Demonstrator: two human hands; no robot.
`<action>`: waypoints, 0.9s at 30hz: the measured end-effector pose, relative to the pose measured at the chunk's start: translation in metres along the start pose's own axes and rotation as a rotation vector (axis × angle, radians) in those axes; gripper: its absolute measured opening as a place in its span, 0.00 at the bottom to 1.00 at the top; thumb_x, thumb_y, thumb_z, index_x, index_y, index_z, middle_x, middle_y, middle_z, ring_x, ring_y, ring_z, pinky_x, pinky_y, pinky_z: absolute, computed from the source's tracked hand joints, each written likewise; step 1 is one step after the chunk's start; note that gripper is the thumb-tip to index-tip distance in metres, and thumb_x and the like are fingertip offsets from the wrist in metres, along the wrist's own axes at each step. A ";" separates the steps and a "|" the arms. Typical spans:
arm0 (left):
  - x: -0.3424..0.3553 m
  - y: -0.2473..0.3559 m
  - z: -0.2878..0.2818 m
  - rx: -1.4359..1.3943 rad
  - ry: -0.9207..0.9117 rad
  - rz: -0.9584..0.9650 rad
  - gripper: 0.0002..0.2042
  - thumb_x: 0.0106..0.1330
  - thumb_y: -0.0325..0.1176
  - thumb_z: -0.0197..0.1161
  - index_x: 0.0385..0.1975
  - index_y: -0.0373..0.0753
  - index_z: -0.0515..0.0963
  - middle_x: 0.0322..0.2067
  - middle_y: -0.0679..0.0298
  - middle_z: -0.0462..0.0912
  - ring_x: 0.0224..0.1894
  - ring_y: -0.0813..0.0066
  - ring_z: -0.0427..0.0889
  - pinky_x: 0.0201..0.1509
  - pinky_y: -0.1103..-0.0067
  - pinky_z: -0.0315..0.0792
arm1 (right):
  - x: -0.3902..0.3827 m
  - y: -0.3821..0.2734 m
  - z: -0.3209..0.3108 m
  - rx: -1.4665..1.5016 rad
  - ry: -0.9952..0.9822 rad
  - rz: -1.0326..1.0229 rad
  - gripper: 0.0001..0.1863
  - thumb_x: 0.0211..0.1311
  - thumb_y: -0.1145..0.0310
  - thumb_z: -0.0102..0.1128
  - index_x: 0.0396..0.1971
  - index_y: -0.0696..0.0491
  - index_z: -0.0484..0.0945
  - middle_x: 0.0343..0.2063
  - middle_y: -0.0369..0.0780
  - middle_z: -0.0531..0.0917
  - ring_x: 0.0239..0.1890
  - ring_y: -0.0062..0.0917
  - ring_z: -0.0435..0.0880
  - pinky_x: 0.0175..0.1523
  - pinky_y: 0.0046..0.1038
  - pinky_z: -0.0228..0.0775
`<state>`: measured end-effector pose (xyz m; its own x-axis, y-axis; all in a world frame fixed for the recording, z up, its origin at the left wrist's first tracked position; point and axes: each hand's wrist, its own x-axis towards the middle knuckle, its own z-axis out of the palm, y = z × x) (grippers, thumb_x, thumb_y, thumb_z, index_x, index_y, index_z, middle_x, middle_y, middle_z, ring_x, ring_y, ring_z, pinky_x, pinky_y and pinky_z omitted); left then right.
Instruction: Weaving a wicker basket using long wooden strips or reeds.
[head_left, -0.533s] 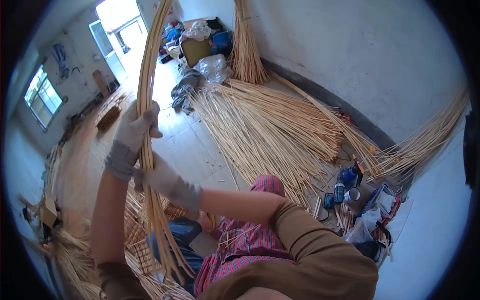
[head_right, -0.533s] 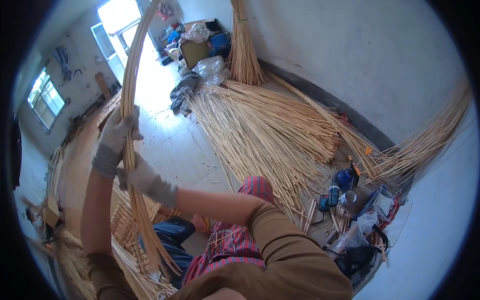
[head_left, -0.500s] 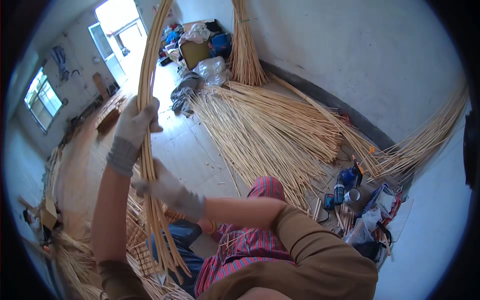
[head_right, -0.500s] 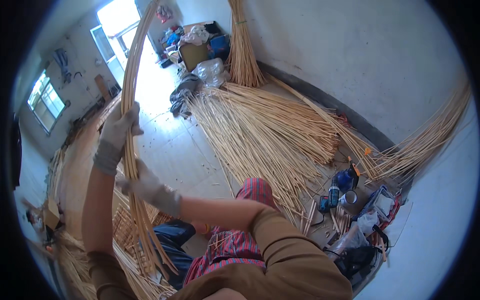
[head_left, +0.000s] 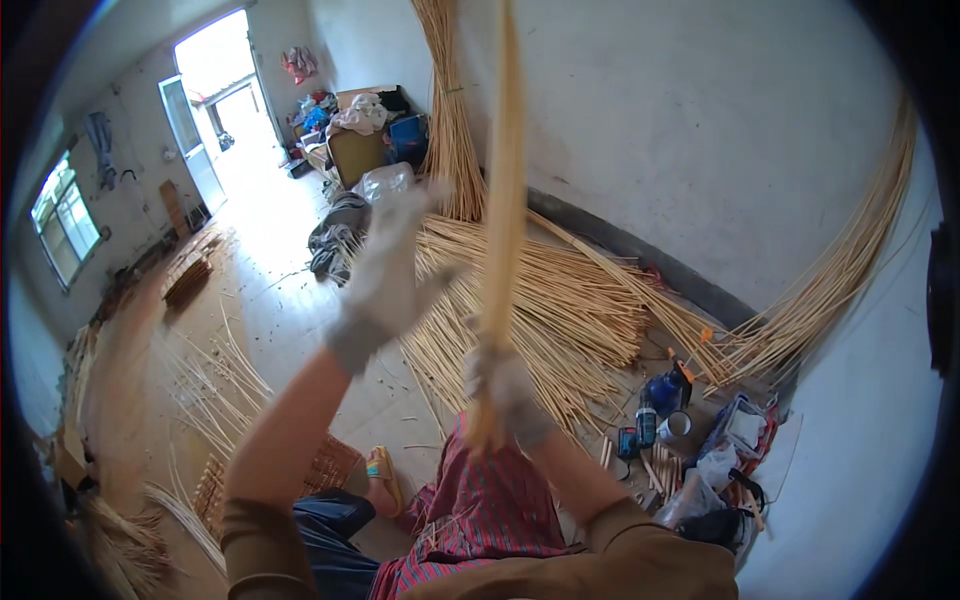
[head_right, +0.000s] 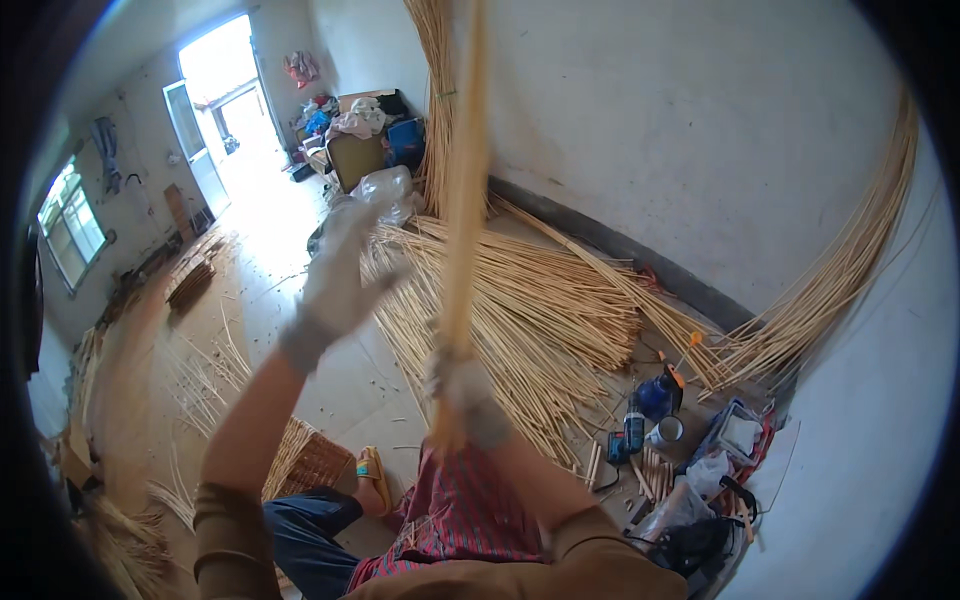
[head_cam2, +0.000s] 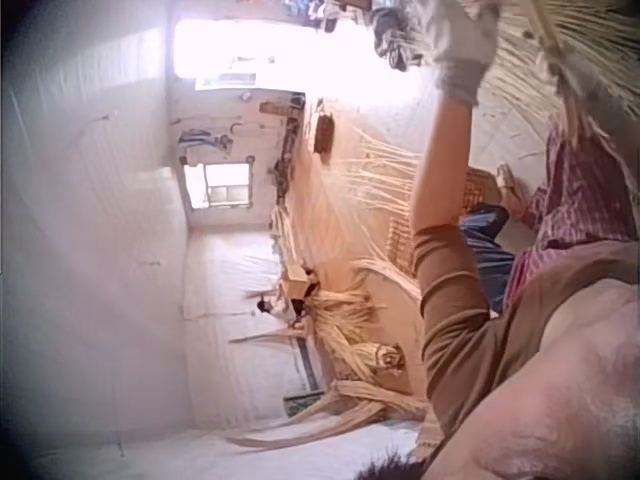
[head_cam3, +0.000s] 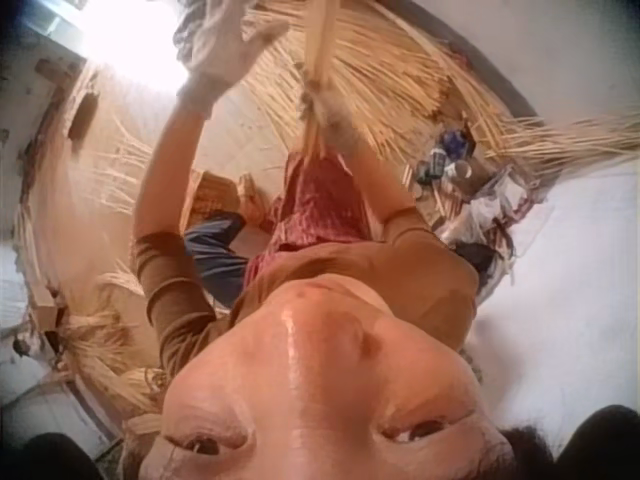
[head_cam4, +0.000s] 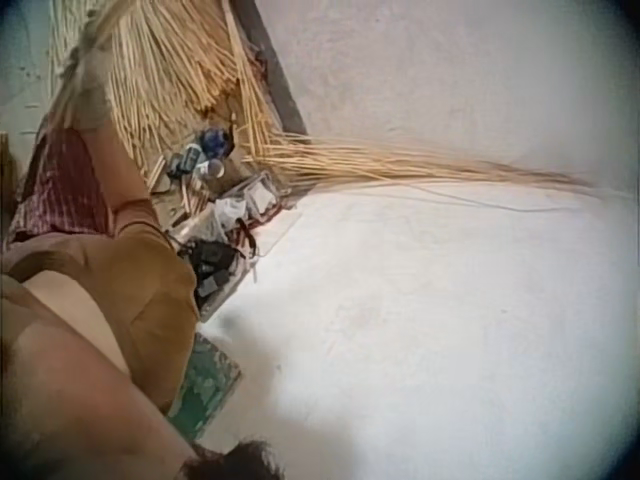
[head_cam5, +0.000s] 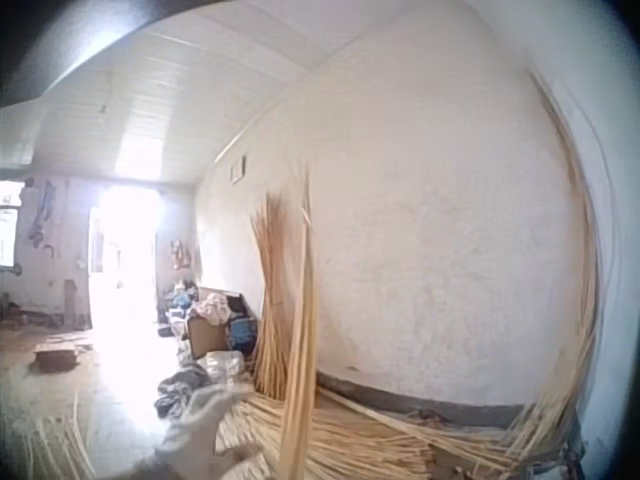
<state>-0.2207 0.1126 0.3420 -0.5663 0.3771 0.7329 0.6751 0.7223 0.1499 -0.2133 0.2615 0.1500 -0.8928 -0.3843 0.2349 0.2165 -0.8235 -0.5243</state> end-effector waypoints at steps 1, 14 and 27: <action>-0.031 0.005 0.003 -0.064 -0.149 -0.020 0.33 0.56 0.37 0.70 0.62 0.44 0.65 0.57 0.51 0.68 0.59 0.53 0.70 0.59 0.65 0.70 | 0.011 -0.040 -0.028 -0.024 -0.011 0.077 0.23 0.68 0.51 0.54 0.54 0.49 0.68 0.16 0.28 0.68 0.15 0.13 0.68 0.19 0.19 0.66; -0.380 0.022 0.048 -0.953 -0.028 -1.491 0.10 0.68 0.29 0.57 0.45 0.33 0.76 0.36 0.63 0.81 0.37 0.77 0.80 0.43 0.80 0.77 | 0.007 -0.105 -0.327 -0.418 0.687 0.512 0.22 0.60 0.47 0.64 0.40 0.48 0.72 0.16 0.32 0.67 0.13 0.17 0.66 0.20 0.24 0.63; -0.426 0.022 0.057 -1.026 0.022 -1.740 0.10 0.69 0.32 0.59 0.48 0.40 0.76 0.35 0.67 0.80 0.34 0.79 0.80 0.39 0.81 0.77 | -0.007 -0.109 -0.325 -2.022 0.523 0.870 0.33 0.44 0.63 0.66 0.53 0.58 0.70 0.36 0.50 0.83 0.36 0.36 0.84 0.38 0.33 0.76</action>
<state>0.0087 0.0012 -0.0041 -0.7846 -0.2324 -0.5747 -0.5054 -0.2971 0.8101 -0.3592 0.4891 -0.0607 -0.9003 0.0863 -0.4266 0.2330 0.9234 -0.3050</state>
